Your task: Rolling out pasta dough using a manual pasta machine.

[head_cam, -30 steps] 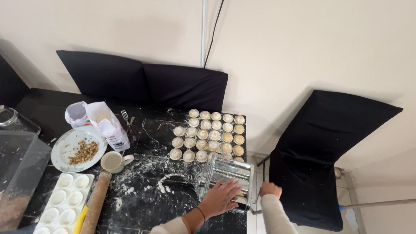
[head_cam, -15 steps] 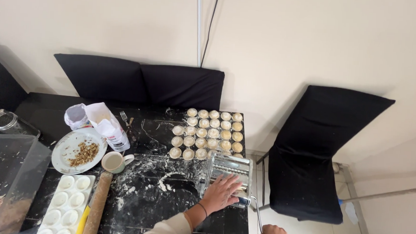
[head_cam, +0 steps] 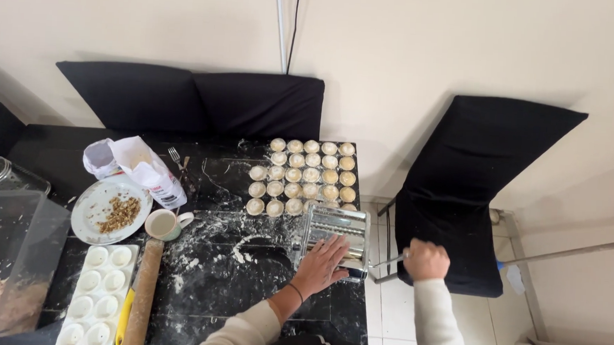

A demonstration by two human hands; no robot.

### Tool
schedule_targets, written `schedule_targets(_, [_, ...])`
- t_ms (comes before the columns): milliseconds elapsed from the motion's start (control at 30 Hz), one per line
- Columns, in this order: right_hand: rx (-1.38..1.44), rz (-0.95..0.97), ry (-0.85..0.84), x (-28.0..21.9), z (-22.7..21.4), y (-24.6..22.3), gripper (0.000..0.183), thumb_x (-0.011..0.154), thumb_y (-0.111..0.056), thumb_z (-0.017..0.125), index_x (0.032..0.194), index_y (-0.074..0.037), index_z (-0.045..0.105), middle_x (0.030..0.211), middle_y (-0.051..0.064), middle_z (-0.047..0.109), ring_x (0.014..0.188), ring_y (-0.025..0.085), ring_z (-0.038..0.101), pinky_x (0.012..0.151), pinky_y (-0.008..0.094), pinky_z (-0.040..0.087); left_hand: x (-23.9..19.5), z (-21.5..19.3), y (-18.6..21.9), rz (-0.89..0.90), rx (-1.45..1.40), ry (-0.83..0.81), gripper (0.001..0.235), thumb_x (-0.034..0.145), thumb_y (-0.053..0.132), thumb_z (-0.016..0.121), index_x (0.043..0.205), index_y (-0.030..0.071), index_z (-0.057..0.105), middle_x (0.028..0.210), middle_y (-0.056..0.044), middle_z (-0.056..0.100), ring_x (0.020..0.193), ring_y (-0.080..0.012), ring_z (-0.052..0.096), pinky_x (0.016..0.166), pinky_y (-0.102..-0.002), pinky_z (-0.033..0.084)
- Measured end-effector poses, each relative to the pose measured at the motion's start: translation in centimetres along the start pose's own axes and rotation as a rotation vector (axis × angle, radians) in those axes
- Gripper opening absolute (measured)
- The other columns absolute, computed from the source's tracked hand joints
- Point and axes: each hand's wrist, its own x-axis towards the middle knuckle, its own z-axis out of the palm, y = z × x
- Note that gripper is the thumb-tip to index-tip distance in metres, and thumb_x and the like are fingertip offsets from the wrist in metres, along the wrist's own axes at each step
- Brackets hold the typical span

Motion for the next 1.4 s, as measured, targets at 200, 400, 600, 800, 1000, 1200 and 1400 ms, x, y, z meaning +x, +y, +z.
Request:
schedule_targets(200, [-0.067, 0.051, -0.199, 4.4, 7.6, 0.5, 0.019, 0.072, -0.029, 0.079, 0.067, -0.015, 0.066, 0.064, 0.007, 0.068, 0.059, 0.029, 0.068, 0.058, 0.042, 0.054, 0.0, 1.3, -0.2, 0.004, 0.018, 0.051, 0.085, 0.101, 0.069, 0.022, 0.163, 0.011, 0.019, 0.171, -0.013, 0.015, 0.156, -0.0318, 0.012, 0.124, -0.047, 0.015])
schedule_targets(400, [-0.283, 0.11, -0.502, 2.4, 16.1, 0.0, 0.015, 0.088, -0.022, 0.062, 0.081, -0.023, 0.076, 0.079, 0.003, 0.076, 0.073, 0.025, 0.075, 0.076, 0.044, 0.055, -0.2, 2.3, -0.4, -0.016, -0.106, 0.048, 0.09, 0.097, 0.074, 0.028, 0.166, 0.016, 0.017, 0.172, -0.01, 0.016, 0.158, -0.0315, 0.012, 0.126, -0.047, 0.015])
schedule_targets(600, [-0.289, 0.202, -0.911, -1.3, 17.4, -1.8, 0.022, 0.101, -0.021, 0.056, 0.1, -0.023, 0.078, 0.104, 0.001, 0.079, 0.098, 0.021, 0.076, 0.09, 0.045, 0.051, 0.2, 0.3, -0.3, -0.003, -0.011, -0.037, 0.103, 0.088, 0.079, 0.034, 0.164, 0.013, 0.012, 0.171, -0.013, 0.013, 0.156, -0.0336, 0.01, 0.124, -0.049, 0.015])
schedule_targets(800, [-0.21, 0.229, -1.207, -8.7, 12.4, -3.9, 0.022, 0.098, -0.024, 0.061, 0.118, -0.025, 0.072, 0.124, -0.002, 0.07, 0.117, 0.018, 0.066, 0.106, 0.044, 0.045, -0.2, 0.5, -0.2, 0.013, 0.017, 0.055, 0.108, 0.085, 0.08, 0.035, 0.165, 0.013, 0.009, 0.172, -0.012, 0.01, 0.157, -0.0327, 0.008, 0.125, -0.049, 0.013])
schedule_targets(1000, [-0.182, 0.17, -1.272, -13.8, 7.6, -3.7, 0.022, 0.104, -0.029, 0.055, 0.117, -0.022, 0.071, 0.111, 0.0, 0.075, 0.102, 0.014, 0.071, 0.11, 0.048, 0.044, 0.4, 2.0, -0.4, 0.018, 0.066, 0.075, 0.109, 0.086, 0.08, 0.039, 0.164, 0.01, 0.009, 0.171, -0.014, 0.009, 0.157, -0.033, 0.008, 0.125, -0.049, 0.015])
schedule_targets(1200, [-0.081, 0.338, -1.207, -14.5, 1.7, -2.8, 0.017, 0.096, -0.031, 0.064, 0.101, -0.021, 0.077, 0.096, 0.0, 0.076, 0.091, 0.017, 0.072, 0.103, 0.044, 0.052, 0.3, 2.3, -0.3, 0.009, 0.036, 0.083, 0.108, 0.086, 0.077, 0.044, 0.165, 0.01, 0.012, 0.171, -0.013, 0.011, 0.157, -0.0326, 0.01, 0.125, -0.048, 0.016])
schedule_targets(1400, [-0.014, 0.247, -0.89, -12.7, -0.3, 1.2, 0.029, 0.089, -0.046, 0.072, 0.084, -0.017, 0.075, 0.077, 0.002, 0.075, 0.063, 0.013, 0.072, 0.06, 0.029, 0.063, -0.3, 1.0, 0.0, 0.011, 0.003, 0.088, 0.099, 0.087, 0.069, 0.054, 0.165, 0.016, 0.02, 0.172, -0.011, 0.013, 0.157, -0.0325, 0.012, 0.125, -0.045, 0.018])
